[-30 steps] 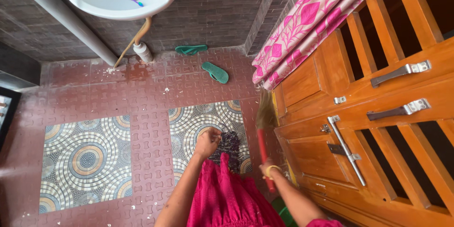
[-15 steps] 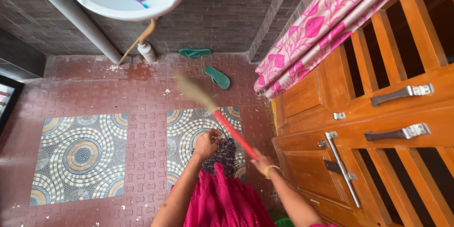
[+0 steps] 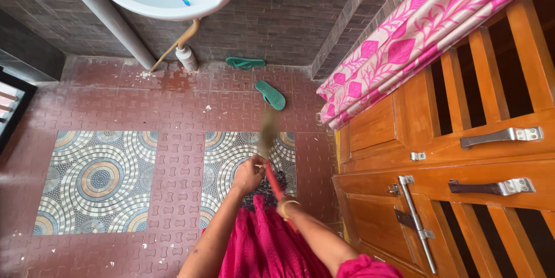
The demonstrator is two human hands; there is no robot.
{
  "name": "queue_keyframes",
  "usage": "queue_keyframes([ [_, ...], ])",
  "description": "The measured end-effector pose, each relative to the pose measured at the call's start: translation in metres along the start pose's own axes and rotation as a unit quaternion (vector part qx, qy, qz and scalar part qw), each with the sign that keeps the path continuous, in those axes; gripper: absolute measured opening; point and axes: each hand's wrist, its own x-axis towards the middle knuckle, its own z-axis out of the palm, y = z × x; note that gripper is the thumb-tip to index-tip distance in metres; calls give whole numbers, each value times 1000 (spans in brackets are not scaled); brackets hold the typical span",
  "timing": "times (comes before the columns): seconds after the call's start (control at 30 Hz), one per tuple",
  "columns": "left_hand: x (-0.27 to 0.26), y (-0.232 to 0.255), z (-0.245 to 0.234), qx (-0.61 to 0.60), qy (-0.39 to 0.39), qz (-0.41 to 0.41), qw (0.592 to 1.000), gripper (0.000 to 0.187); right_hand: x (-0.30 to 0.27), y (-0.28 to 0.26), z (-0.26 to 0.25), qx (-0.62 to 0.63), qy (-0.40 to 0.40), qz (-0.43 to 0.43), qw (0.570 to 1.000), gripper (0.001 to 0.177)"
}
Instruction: The person cleans debris from a floor using a broom and a dustpan, moving between an indoor room and a tiled entryway where they sweep the dust into a pile and collect it.
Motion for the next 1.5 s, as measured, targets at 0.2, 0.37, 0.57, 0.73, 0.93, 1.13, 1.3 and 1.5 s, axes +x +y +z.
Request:
queue_keyframes([
  [0.2,10,9,-2,21,-1,-30,999,23,20,22,-62,202,-51,-115,971,66],
  [0.37,32,-1,-12,-23,8,7,1000,23,-4,97,-126,78,118,-62,988,72],
  [0.57,46,-8,-41,-26,7,-17,999,23,47,73,-162,146,160,127,968,54],
  [0.73,70,-14,-59,25,-17,-19,999,23,84,43,-191,197,82,92,973,44],
  [0.93,105,6,-67,32,-46,10,998,19,43,107,-232,267,120,4,956,45],
  [1.13,105,6,-67,-13,-19,18,1000,21,58,84,-227,95,185,119,971,48],
  [1.3,122,-7,-62,-23,-9,0,1000,21,106,46,-227,-55,115,43,991,59],
  [1.5,153,4,-43,-27,-2,-2,1000,20,84,100,-278,166,46,13,985,64],
])
